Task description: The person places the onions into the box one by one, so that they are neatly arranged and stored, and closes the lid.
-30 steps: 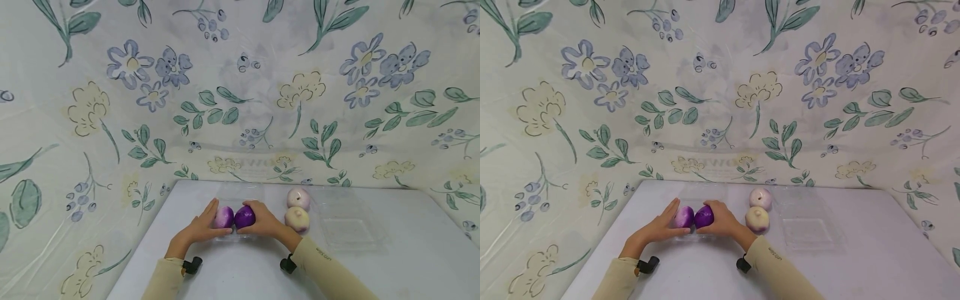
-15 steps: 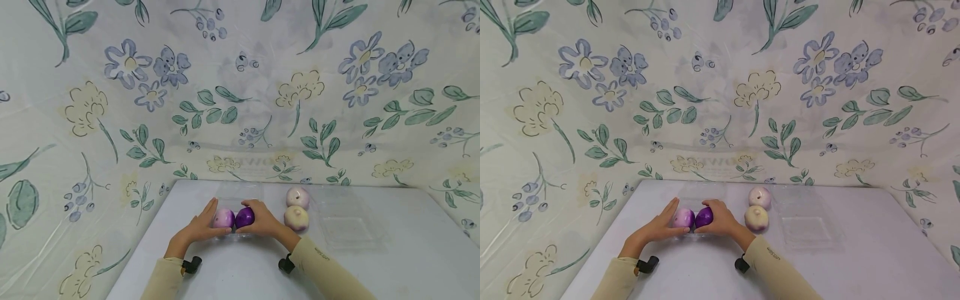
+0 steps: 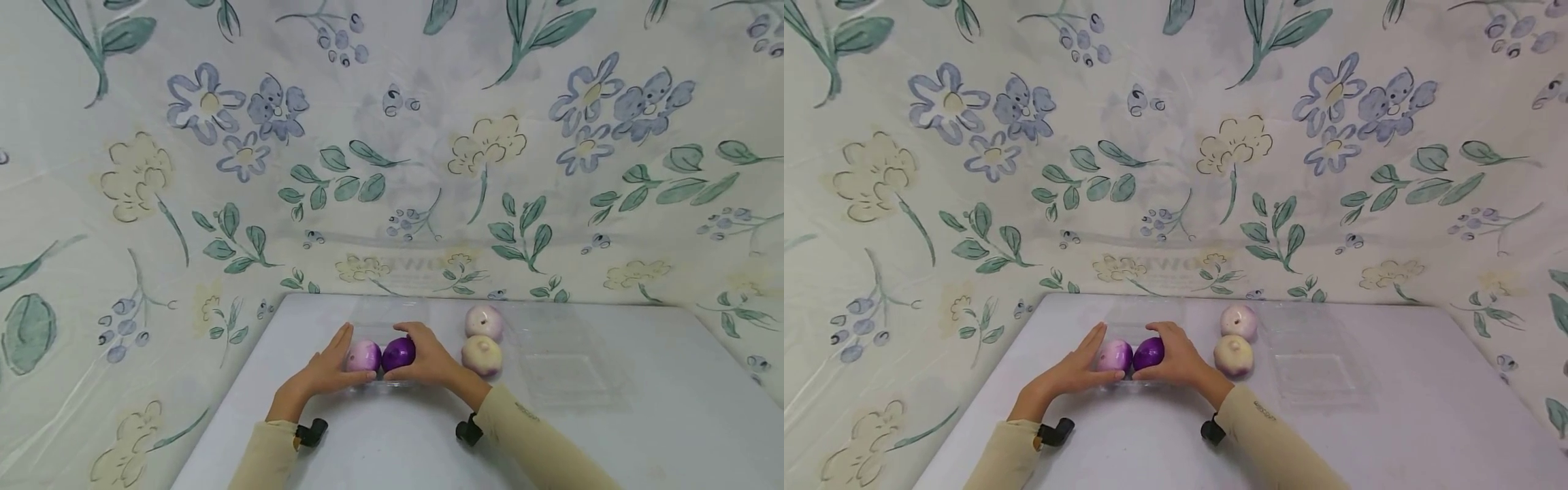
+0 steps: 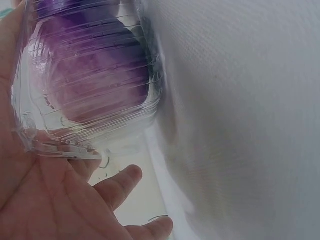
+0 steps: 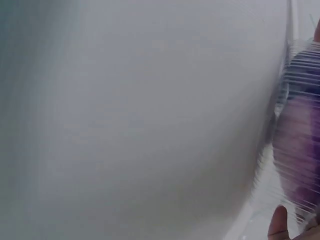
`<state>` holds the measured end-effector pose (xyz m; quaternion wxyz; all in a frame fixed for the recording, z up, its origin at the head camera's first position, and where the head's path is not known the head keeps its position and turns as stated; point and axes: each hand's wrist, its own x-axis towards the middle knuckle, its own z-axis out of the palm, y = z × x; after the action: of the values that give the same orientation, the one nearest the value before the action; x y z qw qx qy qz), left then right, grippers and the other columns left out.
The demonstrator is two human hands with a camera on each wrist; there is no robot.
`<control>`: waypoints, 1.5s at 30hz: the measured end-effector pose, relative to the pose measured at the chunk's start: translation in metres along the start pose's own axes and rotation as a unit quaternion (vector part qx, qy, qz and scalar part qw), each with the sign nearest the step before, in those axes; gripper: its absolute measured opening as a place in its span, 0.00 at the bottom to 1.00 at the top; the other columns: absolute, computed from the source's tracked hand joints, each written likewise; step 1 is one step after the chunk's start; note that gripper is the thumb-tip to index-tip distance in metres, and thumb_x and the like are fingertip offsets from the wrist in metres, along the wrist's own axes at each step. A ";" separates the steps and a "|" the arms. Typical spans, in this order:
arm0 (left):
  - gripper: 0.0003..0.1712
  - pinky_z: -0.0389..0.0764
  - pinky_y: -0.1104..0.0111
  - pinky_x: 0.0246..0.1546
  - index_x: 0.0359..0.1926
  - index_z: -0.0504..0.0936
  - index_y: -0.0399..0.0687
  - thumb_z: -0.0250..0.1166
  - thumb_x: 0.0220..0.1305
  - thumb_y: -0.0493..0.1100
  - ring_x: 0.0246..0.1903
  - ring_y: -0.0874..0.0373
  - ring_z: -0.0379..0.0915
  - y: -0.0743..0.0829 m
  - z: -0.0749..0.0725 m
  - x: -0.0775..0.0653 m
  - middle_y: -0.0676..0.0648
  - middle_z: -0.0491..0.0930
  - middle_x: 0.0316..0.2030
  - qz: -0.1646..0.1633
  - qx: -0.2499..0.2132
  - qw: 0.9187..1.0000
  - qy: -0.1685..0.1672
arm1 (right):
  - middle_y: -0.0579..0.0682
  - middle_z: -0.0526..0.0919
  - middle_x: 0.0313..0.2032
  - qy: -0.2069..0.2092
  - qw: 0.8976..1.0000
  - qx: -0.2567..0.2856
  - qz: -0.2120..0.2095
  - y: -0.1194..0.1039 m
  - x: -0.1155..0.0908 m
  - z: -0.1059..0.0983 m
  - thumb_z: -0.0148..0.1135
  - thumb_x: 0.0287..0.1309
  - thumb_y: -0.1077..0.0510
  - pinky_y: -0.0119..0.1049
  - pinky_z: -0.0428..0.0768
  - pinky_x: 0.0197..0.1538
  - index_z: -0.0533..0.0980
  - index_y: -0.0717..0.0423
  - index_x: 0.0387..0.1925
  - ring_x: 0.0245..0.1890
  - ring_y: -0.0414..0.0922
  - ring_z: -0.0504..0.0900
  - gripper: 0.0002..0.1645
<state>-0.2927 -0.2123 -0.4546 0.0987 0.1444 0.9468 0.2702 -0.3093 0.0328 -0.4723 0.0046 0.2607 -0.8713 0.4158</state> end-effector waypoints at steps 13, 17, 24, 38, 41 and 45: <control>0.69 0.40 0.26 0.65 0.78 0.38 0.37 0.67 0.55 0.69 0.77 0.37 0.37 -0.001 -0.001 -0.001 0.37 0.34 0.79 0.002 0.001 1.000 0.002 | 0.59 0.70 0.64 0.051 0.998 -0.027 -0.012 0.001 0.008 -0.011 0.81 0.41 0.42 0.55 0.73 0.63 0.70 0.59 0.63 0.62 0.58 0.71 0.51; 0.69 0.40 0.27 0.66 0.78 0.38 0.37 0.67 0.55 0.69 0.77 0.38 0.36 -0.002 0.000 -0.002 0.38 0.34 0.79 -0.002 -0.004 1.000 0.002 | 0.61 0.69 0.64 0.071 0.997 -0.004 0.004 0.004 0.012 -0.015 0.80 0.43 0.43 0.54 0.75 0.60 0.70 0.61 0.63 0.60 0.60 0.72 0.49; 0.68 0.41 0.27 0.65 0.78 0.38 0.37 0.67 0.55 0.69 0.77 0.37 0.36 -0.002 0.001 -0.003 0.37 0.34 0.78 0.001 -0.006 1.000 -0.001 | 0.60 0.69 0.64 0.105 0.992 0.015 0.074 0.013 0.014 -0.020 0.77 0.47 0.40 0.51 0.77 0.60 0.69 0.57 0.65 0.59 0.57 0.73 0.49; 0.69 0.41 0.28 0.67 0.78 0.38 0.37 0.67 0.55 0.70 0.77 0.38 0.37 -0.003 0.001 -0.001 0.39 0.34 0.79 0.005 -0.003 1.000 0.005 | 0.63 0.68 0.63 0.119 0.981 0.043 0.149 0.019 0.019 -0.022 0.71 0.54 0.39 0.51 0.77 0.59 0.67 0.58 0.66 0.60 0.58 0.73 0.45; 0.69 0.40 0.28 0.67 0.78 0.38 0.38 0.67 0.55 0.70 0.77 0.38 0.37 -0.003 0.002 -0.002 0.39 0.33 0.79 0.005 -0.007 1.000 0.004 | 0.63 0.69 0.63 0.116 0.979 0.041 0.164 0.020 0.019 -0.021 0.70 0.55 0.37 0.51 0.77 0.60 0.66 0.57 0.67 0.61 0.57 0.73 0.46; 0.69 0.40 0.28 0.67 0.78 0.38 0.38 0.68 0.54 0.70 0.77 0.38 0.39 -0.003 0.001 -0.002 0.39 0.34 0.79 0.000 -0.008 1.000 0.005 | 0.64 0.69 0.62 0.113 0.979 0.036 0.165 0.020 0.020 -0.019 0.68 0.56 0.37 0.52 0.77 0.60 0.66 0.59 0.67 0.60 0.58 0.74 0.46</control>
<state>-0.2908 -0.2152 -0.4568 0.0952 0.1427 0.9450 0.2786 -0.3398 0.0483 -0.4699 0.0250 0.0642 -0.8804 0.4692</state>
